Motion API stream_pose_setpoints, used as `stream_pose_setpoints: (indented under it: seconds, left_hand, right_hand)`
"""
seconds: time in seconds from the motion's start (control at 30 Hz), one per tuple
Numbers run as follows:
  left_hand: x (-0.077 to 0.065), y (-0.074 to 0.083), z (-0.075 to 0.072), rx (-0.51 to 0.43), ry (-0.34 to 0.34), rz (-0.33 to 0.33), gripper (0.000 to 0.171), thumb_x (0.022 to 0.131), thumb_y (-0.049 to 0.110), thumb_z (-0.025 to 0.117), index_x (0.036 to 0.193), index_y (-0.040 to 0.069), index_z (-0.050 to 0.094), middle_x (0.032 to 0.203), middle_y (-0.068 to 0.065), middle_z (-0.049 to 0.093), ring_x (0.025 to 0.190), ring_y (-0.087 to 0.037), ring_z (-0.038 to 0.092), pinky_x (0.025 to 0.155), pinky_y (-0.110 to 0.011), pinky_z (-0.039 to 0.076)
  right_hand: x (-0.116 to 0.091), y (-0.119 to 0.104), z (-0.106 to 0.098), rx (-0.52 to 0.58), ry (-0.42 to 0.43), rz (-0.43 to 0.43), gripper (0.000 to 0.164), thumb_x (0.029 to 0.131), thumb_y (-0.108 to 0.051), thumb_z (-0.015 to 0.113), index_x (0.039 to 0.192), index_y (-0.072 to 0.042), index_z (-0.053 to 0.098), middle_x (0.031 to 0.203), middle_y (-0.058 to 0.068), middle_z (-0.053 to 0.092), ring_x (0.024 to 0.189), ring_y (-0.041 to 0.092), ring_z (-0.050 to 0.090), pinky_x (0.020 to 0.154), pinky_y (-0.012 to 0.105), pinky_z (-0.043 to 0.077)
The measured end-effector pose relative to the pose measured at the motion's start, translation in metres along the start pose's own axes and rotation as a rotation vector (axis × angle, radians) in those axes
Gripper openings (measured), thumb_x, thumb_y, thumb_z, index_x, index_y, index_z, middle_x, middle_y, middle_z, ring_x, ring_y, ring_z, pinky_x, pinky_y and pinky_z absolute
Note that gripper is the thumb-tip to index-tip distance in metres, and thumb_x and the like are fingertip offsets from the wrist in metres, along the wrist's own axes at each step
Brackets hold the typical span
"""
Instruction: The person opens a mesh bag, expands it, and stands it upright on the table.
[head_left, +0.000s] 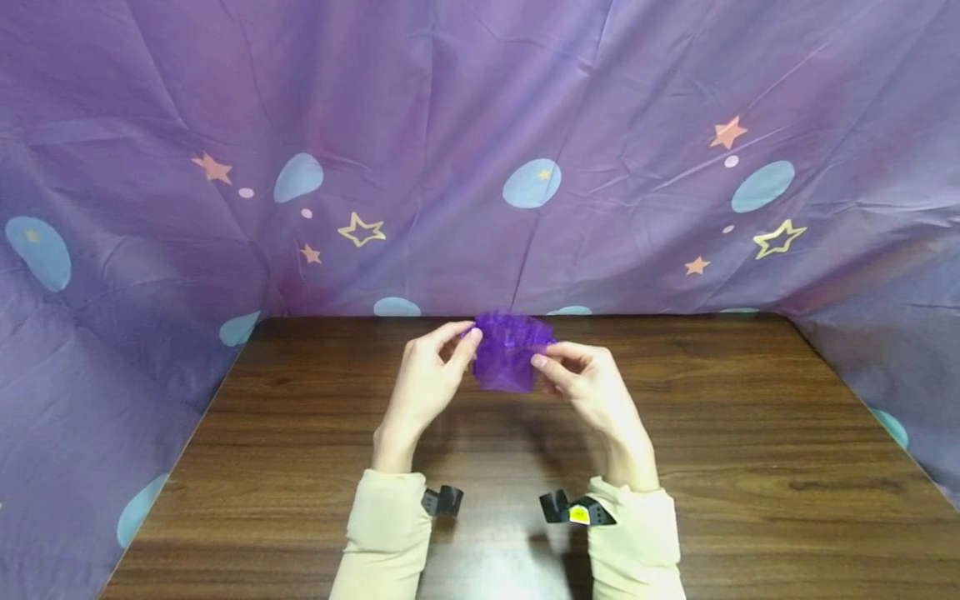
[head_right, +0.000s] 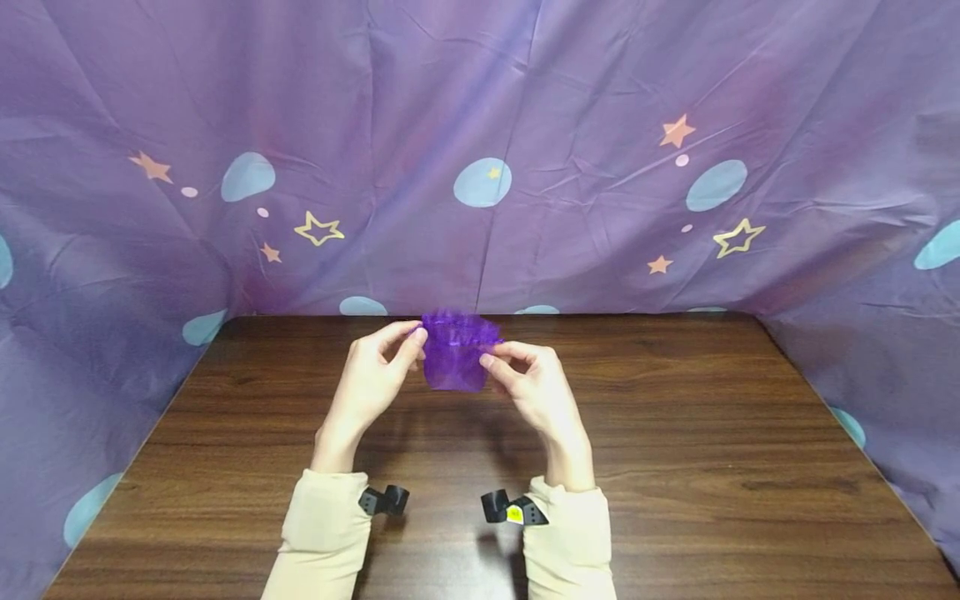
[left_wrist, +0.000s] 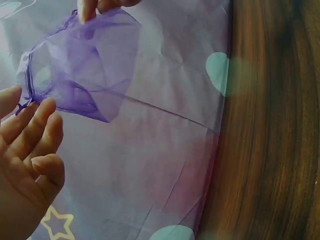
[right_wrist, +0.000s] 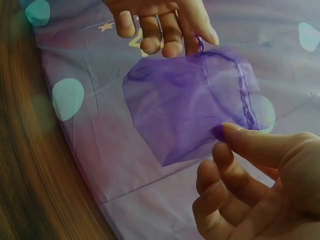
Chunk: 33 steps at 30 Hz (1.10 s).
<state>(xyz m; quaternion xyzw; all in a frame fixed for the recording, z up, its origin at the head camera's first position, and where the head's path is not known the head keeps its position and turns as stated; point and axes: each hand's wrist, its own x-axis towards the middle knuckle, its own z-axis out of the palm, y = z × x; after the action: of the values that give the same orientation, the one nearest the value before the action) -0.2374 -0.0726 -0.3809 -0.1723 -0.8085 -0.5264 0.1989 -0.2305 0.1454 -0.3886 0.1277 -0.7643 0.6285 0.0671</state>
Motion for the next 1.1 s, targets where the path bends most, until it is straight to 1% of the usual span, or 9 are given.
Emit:
stream_pose_setpoints:
  seconds: [0.17, 0.33, 0.43, 0.57, 0.67, 0.73, 0.83, 0.97, 1.1]
  left_hand:
    - [-0.001, 0.002, -0.001, -0.081, -0.08, -0.098, 0.032, 0.101, 0.031, 0.055, 0.107, 0.004, 0.071, 0.074, -0.005, 0.067, 0.065, -0.027, 0.066, 0.063, -0.031, 0.054]
    - [-0.001, -0.002, -0.001, -0.056, -0.213, -0.191, 0.036, 0.1, 0.036, 0.056, 0.11, 0.005, 0.071, 0.079, -0.006, 0.07, 0.069, -0.025, 0.068, 0.066, -0.032, 0.054]
    - [-0.002, -0.007, 0.0, -0.02, -0.271, -0.225, 0.035, 0.099, 0.035, 0.058, 0.112, 0.005, 0.071, 0.081, -0.008, 0.071, 0.07, -0.024, 0.069, 0.067, -0.033, 0.054]
    - [-0.005, -0.014, 0.0, 0.048, -0.339, -0.258, 0.035, 0.099, 0.035, 0.057, 0.111, 0.005, 0.071, 0.079, -0.008, 0.071, 0.069, -0.021, 0.069, 0.069, -0.033, 0.054]
    - [-0.008, -0.017, 0.0, 0.095, -0.368, -0.283, 0.034, 0.099, 0.034, 0.057, 0.109, 0.005, 0.072, 0.077, -0.005, 0.071, 0.069, -0.02, 0.068, 0.068, -0.033, 0.053]
    - [-0.009, -0.018, 0.001, 0.107, -0.373, -0.298, 0.033, 0.099, 0.034, 0.057, 0.107, 0.005, 0.072, 0.076, -0.004, 0.07, 0.069, -0.02, 0.068, 0.068, -0.033, 0.053]
    - [-0.01, -0.021, 0.003, 0.117, -0.395, -0.315, 0.034, 0.099, 0.034, 0.057, 0.106, 0.004, 0.072, 0.076, -0.004, 0.07, 0.07, -0.019, 0.068, 0.068, -0.032, 0.053]
    - [-0.01, -0.024, 0.006, 0.128, -0.422, -0.323, 0.034, 0.099, 0.034, 0.057, 0.106, 0.004, 0.072, 0.076, -0.004, 0.07, 0.071, -0.019, 0.068, 0.068, -0.032, 0.053]
    - [-0.01, -0.025, 0.007, 0.145, -0.413, -0.336, 0.034, 0.099, 0.034, 0.057, 0.105, 0.004, 0.072, 0.075, -0.002, 0.069, 0.07, -0.019, 0.067, 0.067, -0.032, 0.052]
  right_hand:
    - [0.0, 0.002, -0.002, -0.003, -0.028, -0.01, 0.012, 0.09, 0.0, 0.068, 0.094, 0.012, 0.068, 0.067, 0.013, 0.061, 0.056, 0.011, 0.055, 0.053, 0.024, 0.049]
    - [0.0, 0.008, -0.002, -0.026, -0.054, -0.004, 0.016, 0.089, 0.003, 0.067, 0.101, 0.012, 0.066, 0.072, 0.015, 0.062, 0.057, 0.011, 0.055, 0.054, 0.025, 0.048]
    - [0.002, 0.019, 0.0, -0.028, -0.079, 0.031, 0.019, 0.089, 0.004, 0.066, 0.105, 0.013, 0.064, 0.072, 0.013, 0.061, 0.058, 0.013, 0.055, 0.054, 0.027, 0.049]
    - [0.004, 0.037, 0.006, -0.02, -0.127, 0.098, 0.018, 0.089, 0.005, 0.064, 0.105, 0.013, 0.063, 0.073, 0.013, 0.062, 0.059, 0.018, 0.058, 0.056, 0.032, 0.053]
    - [0.003, 0.046, 0.01, -0.045, -0.166, 0.117, 0.018, 0.088, 0.005, 0.065, 0.104, 0.011, 0.063, 0.073, 0.015, 0.063, 0.061, 0.023, 0.06, 0.057, 0.036, 0.054]
    - [0.002, 0.05, 0.012, -0.062, -0.178, 0.123, 0.017, 0.088, 0.004, 0.065, 0.104, 0.01, 0.064, 0.075, 0.016, 0.064, 0.061, 0.024, 0.061, 0.058, 0.04, 0.055]
    - [0.001, 0.053, 0.011, -0.075, -0.186, 0.129, 0.017, 0.088, 0.004, 0.066, 0.104, 0.01, 0.064, 0.075, 0.017, 0.065, 0.061, 0.023, 0.061, 0.059, 0.041, 0.055]
    - [-0.001, 0.057, 0.008, -0.079, -0.178, 0.134, 0.018, 0.088, 0.004, 0.065, 0.104, 0.011, 0.063, 0.076, 0.017, 0.066, 0.06, 0.02, 0.061, 0.058, 0.037, 0.055]
    - [0.0, 0.059, 0.008, -0.069, -0.182, 0.15, 0.018, 0.088, 0.004, 0.065, 0.105, 0.011, 0.063, 0.077, 0.017, 0.066, 0.061, 0.02, 0.061, 0.058, 0.035, 0.054]
